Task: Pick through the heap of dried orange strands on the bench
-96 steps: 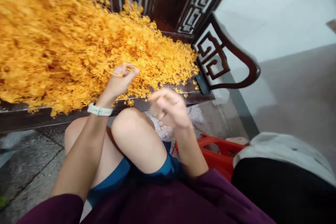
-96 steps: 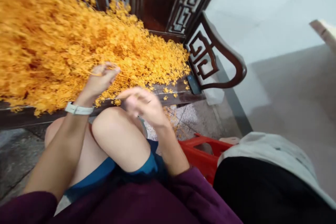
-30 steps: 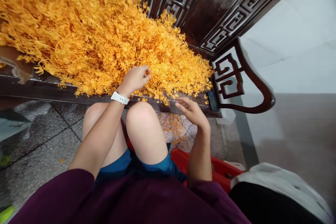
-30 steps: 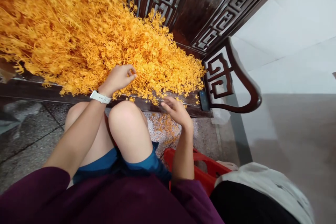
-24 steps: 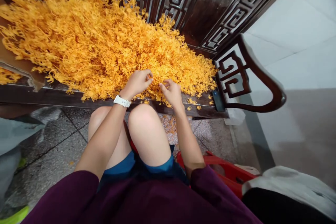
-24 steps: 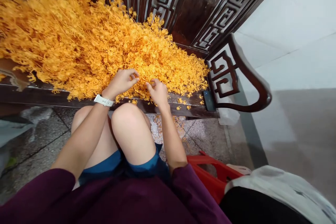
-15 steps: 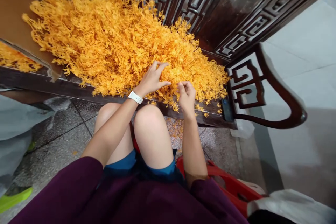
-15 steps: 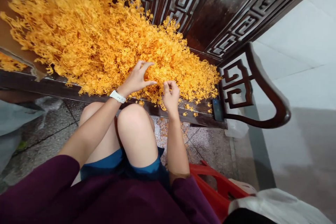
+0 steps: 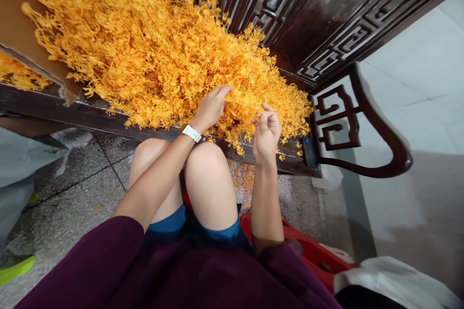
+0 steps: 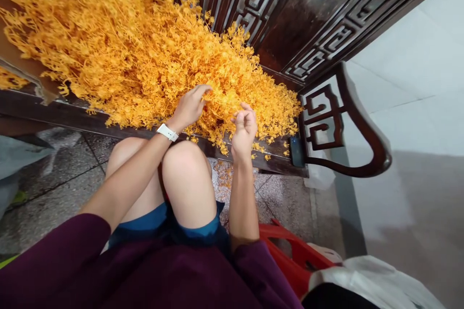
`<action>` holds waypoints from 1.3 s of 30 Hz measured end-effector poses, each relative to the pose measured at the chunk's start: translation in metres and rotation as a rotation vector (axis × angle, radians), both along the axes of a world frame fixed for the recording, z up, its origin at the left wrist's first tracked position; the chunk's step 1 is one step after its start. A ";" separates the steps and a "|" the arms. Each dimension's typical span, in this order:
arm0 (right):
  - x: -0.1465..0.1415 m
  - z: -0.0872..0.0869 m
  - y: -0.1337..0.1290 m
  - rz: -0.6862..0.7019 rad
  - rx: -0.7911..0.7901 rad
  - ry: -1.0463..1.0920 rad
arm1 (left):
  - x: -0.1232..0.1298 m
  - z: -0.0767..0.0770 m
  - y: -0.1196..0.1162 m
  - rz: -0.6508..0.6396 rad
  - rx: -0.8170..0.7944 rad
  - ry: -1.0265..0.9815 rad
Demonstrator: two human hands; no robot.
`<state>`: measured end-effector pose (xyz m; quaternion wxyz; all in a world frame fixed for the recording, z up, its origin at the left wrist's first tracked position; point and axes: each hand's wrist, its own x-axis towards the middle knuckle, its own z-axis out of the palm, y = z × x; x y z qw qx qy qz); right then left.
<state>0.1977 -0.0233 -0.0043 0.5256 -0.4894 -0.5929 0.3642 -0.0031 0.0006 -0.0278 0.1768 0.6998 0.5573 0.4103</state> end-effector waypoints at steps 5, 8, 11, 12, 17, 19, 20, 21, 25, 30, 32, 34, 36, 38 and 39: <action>-0.003 0.007 0.010 0.106 -0.026 0.077 | 0.001 0.000 0.000 0.014 -0.031 -0.019; -0.010 0.014 0.006 0.146 -0.052 0.074 | 0.006 -0.002 0.000 0.014 -0.028 0.030; -0.023 0.020 -0.010 0.209 -0.059 0.004 | 0.009 -0.005 0.004 0.067 -0.033 0.016; -0.027 0.020 -0.017 0.230 -0.060 -0.023 | 0.009 -0.006 0.005 0.091 -0.029 0.007; -0.025 0.014 -0.045 0.230 -0.094 -0.147 | 0.008 -0.010 0.008 0.200 0.017 0.008; -0.013 0.013 -0.047 0.181 -0.089 -0.222 | 0.009 -0.010 0.008 0.208 0.019 0.016; -0.006 0.013 -0.047 0.164 -0.087 -0.273 | 0.009 -0.011 0.008 0.194 0.019 0.021; 0.001 0.013 -0.047 0.153 -0.088 -0.332 | 0.010 -0.012 0.008 0.177 0.019 0.025; 0.021 0.021 -0.046 0.130 -0.114 -0.523 | 0.009 -0.017 0.011 0.169 0.021 0.052; 0.036 0.046 -0.052 -0.003 -0.102 -0.309 | 0.002 -0.024 0.020 0.225 -0.014 0.049; 0.047 0.059 -0.056 -0.075 -0.090 -0.131 | -0.001 -0.026 0.025 0.243 -0.054 0.012; 0.061 0.073 -0.061 -0.142 -0.064 0.017 | -0.003 -0.029 0.028 0.238 -0.078 -0.015; 0.078 0.084 -0.065 -0.194 -0.002 0.113 | -0.003 -0.031 0.030 0.243 -0.081 -0.034; 0.095 0.094 -0.068 -0.242 0.091 0.178 | -0.003 -0.033 0.031 0.250 -0.083 -0.036; 0.104 0.098 -0.069 -0.262 0.137 0.207 | -0.002 -0.034 0.031 0.254 -0.085 -0.036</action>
